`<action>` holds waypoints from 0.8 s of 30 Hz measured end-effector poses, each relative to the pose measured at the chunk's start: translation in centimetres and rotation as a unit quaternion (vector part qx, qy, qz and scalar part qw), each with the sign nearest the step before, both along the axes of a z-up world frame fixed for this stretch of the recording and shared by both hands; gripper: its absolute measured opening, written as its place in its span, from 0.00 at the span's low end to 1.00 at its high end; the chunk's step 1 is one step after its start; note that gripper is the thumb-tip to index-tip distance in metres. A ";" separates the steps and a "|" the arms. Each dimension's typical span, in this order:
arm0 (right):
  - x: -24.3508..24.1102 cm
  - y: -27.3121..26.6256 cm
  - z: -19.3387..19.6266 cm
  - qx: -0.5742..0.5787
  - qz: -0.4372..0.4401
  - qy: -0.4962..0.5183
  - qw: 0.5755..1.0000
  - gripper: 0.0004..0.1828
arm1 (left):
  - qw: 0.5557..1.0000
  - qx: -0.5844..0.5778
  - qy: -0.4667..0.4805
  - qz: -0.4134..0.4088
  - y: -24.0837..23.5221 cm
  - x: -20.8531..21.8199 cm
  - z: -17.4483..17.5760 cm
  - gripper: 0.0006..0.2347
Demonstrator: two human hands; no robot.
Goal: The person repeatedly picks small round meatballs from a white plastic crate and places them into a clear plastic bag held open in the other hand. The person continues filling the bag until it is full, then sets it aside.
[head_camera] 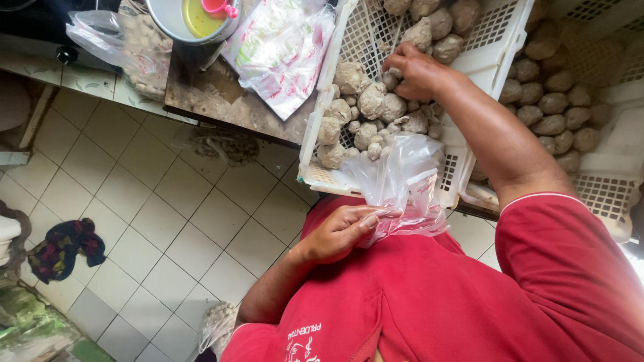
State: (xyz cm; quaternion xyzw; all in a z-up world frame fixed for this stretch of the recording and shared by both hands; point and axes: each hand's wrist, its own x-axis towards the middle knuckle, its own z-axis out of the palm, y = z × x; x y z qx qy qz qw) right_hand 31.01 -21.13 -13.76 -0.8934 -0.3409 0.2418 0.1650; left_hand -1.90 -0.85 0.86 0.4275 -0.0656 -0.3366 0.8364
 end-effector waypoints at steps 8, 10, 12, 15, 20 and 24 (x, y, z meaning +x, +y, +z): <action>0.3 1.9 -3.4 0.010 -0.166 0.106 0.980 0.28 | 1.000 -0.003 0.023 0.011 0.2 -0.3 0.1 0.19; 0.0 1.3 -3.8 0.068 -0.142 0.084 0.984 0.27 | 1.000 -0.006 0.025 0.014 0.2 -0.3 -0.1 0.19; 0.0 0.7 -3.9 0.108 -0.117 0.072 0.985 0.25 | 1.000 -0.003 0.020 0.018 0.1 -0.1 -0.2 0.19; -0.2 0.6 -4.1 0.136 -0.097 0.064 0.984 0.20 | 0.998 -0.042 0.040 0.006 0.0 0.0 -0.3 0.18; -0.7 1.4 -3.8 0.200 -0.162 0.108 0.960 0.16 | 1.000 -0.004 0.019 0.003 -0.1 0.0 -0.6 0.18; -0.6 -0.6 -0.5 0.451 -0.295 0.438 0.719 0.15 | 0.999 -0.036 0.035 0.009 -0.1 -0.2 -0.8 0.18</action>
